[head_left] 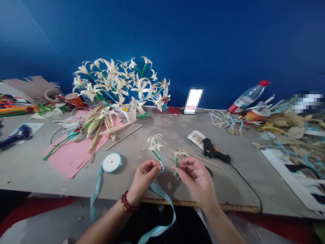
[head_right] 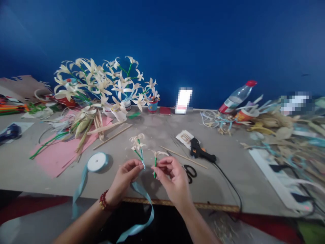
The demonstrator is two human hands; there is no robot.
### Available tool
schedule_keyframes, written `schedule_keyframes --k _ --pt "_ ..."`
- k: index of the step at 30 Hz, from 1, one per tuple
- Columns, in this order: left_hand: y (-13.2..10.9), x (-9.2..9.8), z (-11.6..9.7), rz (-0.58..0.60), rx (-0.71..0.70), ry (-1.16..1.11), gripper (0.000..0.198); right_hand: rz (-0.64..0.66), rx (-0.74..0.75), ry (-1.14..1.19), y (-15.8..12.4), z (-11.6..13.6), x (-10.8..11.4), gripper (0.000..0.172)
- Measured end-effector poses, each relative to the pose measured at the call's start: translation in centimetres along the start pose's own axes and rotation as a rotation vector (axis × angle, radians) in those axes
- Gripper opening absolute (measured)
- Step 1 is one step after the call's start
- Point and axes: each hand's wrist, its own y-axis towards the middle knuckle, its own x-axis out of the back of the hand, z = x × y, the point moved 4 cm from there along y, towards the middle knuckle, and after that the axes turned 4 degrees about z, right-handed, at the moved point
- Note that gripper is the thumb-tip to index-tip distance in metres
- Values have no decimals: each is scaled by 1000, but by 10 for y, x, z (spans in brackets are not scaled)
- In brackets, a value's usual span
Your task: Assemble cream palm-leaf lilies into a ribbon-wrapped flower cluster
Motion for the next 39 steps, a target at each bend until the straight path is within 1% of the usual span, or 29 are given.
schedule_keyframes --k 2,5,8,10,13,17,22,30,34,39 --pt "-2 -4 2 10 19 -5 32 -31 -35 135 -1 -10 -3 25" --pt "-3 -7 3 10 14 1 30 -43 -73 297 2 -24 -7 31" --pt "-4 -10 3 -4 -16 31 30 -60 -98 368 5 -35 -12 32" --pt "-4 -11 4 -6 -26 48 30 -96 -90 383 5 -39 -15 32" --pt "-3 -12 7 -7 -21 57 30 -131 -46 363 7 -40 -18 29" --pt "-2 -11 9 -3 -10 55 29 -107 -4 303 10 -39 -19 28" --pt "-1 -11 8 -13 12 52 29 -101 -7 248 11 -43 -18 28" --pt "-3 -11 8 -44 33 42 28 -93 35 170 9 -37 -20 27" --pt "-3 -11 7 -39 28 23 27 -106 34 142 9 -38 -20 29" --pt "-2 -10 9 -26 26 35 27 -67 22 136 10 -37 -20 28"
